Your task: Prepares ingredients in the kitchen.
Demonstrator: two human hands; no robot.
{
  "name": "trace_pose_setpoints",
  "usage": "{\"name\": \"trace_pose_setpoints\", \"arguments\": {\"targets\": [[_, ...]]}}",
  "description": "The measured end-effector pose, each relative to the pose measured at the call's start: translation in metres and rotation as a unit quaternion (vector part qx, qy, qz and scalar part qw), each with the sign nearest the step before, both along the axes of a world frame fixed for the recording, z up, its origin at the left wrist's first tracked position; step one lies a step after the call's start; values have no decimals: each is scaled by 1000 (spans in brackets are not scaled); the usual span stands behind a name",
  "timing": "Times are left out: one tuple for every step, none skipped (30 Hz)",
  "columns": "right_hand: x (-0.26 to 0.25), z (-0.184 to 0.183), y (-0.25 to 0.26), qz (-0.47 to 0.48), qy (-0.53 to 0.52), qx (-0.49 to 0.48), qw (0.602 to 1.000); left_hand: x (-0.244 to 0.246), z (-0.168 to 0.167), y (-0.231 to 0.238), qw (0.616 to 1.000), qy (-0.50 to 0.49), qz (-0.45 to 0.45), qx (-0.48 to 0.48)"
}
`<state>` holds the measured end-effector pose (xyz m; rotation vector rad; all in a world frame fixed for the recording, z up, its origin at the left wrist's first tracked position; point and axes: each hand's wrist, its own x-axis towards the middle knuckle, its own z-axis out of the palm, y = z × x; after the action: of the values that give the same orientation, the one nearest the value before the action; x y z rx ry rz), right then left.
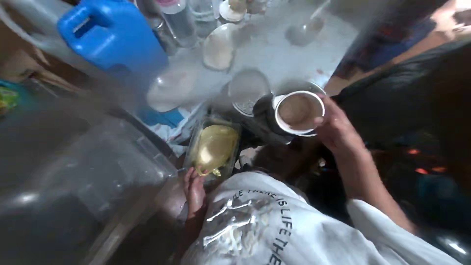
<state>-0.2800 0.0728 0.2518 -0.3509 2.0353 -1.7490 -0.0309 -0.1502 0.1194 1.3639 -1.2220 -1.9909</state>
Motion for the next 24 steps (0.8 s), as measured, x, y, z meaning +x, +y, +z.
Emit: {"name": "trace_pose_setpoints", "arguments": {"targets": [[-7, -2, 9, -51, 74, 65, 994, 0, -1, 0, 1000, -2, -1, -2], [-14, -5, 18, -99, 136, 128, 977, 0, -1, -1, 1000, -4, -2, -5], [-19, -11, 25, -142, 192, 181, 954, -1, -2, -1, 1000, -7, -4, -8], [-25, -17, 32, -174, 246, 226, 926, -1, -2, -2, 1000, -11, -11, -9], [-30, -24, 38, -200, 297, 260, 897, 0, -2, -2, 1000, -14, -20, -13], [-33, -31, 43, -214, 345, 286, 868, 0, -2, -2, 999, -18, -26, -17], [-35, -37, 49, -218, 389, 307, 841, 0, -2, -2, 999, -26, -31, -21], [-36, -43, 54, -214, 428, 323, 816, -1, 0, -1, 999, -35, -34, -24], [-37, -48, 59, -206, 460, 332, 797, -2, 1, -1, 998, -45, -38, -31], [-37, -51, 62, -199, 484, 337, 783, -2, 1, -1, 997, -51, -42, -37], [-38, -53, 63, -194, 499, 338, 774, -2, 0, 0, 997, -54, -46, -39], [-39, -54, 65, -189, 510, 338, 768, -2, -1, 0, 997, -54, -43, -40], [-40, -56, 66, -186, 523, 336, 761, -1, -2, 1, 997, -55, -40, -42], [-42, -56, 66, -186, 534, 331, 756, -1, -2, 1, 997, -54, -39, -44], [-43, -55, 65, -188, 541, 326, 752, -2, 0, 2, 997, -57, -38, -41], [-44, -54, 65, -189, 547, 324, 748, -3, 3, 2, 997, -64, -37, -37], [-45, -52, 64, -189, 553, 324, 744, -5, 5, 3, 996, -69, -35, -31], [-46, -50, 64, -187, 559, 323, 740, -5, 5, 3, 997, -69, -35, -29], [-48, -50, 64, -185, 568, 319, 736, -4, 3, 4, 997, -64, -34, -32], [-49, -49, 64, -183, 574, 315, 733, -2, 1, 4, 997, -58, -32, -33], [-50, -48, 63, -185, 581, 311, 729, -2, 0, 4, 997, -56, -28, -32], [-51, -47, 62, -188, 585, 307, 727, -3, 1, 4, 998, -56, -22, -28], [-52, -46, 60, -193, 591, 301, 723, -4, 2, 5, 998, -58, -16, -23], [-53, -45, 59, -194, 598, 293, 720, -4, 3, 5, 998, -57, -12, -20]]}}
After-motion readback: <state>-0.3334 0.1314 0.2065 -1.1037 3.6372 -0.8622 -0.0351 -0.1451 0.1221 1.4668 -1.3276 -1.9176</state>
